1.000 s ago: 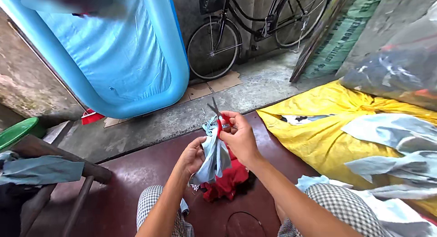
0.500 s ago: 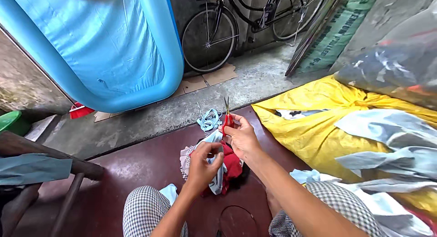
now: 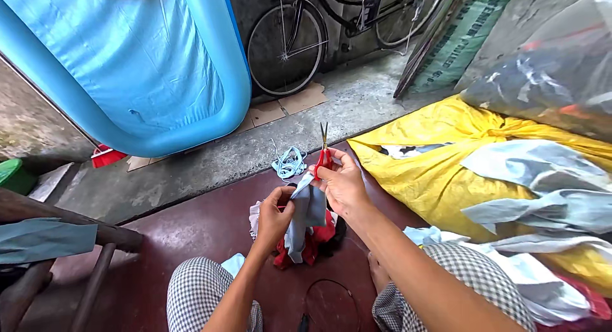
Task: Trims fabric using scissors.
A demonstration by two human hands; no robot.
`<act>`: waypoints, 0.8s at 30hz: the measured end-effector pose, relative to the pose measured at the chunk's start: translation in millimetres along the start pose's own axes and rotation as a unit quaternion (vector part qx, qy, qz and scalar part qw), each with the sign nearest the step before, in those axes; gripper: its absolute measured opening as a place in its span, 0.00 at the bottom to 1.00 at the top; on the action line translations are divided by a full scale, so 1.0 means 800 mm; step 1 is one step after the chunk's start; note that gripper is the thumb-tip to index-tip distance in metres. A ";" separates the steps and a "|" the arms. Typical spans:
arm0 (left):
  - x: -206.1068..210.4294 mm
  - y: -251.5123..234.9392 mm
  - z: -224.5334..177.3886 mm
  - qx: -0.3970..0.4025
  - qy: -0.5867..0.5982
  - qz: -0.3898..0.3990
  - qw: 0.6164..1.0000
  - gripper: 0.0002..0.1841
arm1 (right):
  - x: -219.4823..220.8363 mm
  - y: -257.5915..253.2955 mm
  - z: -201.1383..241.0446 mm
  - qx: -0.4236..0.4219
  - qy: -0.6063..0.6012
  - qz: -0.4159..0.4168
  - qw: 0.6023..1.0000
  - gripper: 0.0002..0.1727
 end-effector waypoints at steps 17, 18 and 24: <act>-0.015 0.022 -0.015 0.126 -0.233 -0.013 0.964 0.18 | -0.008 -0.002 -0.014 -0.106 0.220 0.072 0.967 0.36; -0.013 0.023 -0.016 0.139 -0.271 -0.020 0.952 0.17 | -0.008 -0.004 -0.016 -0.109 0.233 0.074 0.964 0.36; -0.012 0.021 -0.016 0.133 -0.350 0.007 0.927 0.08 | -0.010 -0.013 -0.029 -0.118 0.321 0.074 0.937 0.35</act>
Point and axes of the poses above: each hand's wrist, its own y-axis away from the middle knuckle, its own x-axis out of the palm, z = x × y, the point moved 1 cm from there along -y, towards the middle knuckle, and after that the axes turned 7 degrees about z, right-handed, at the moved point
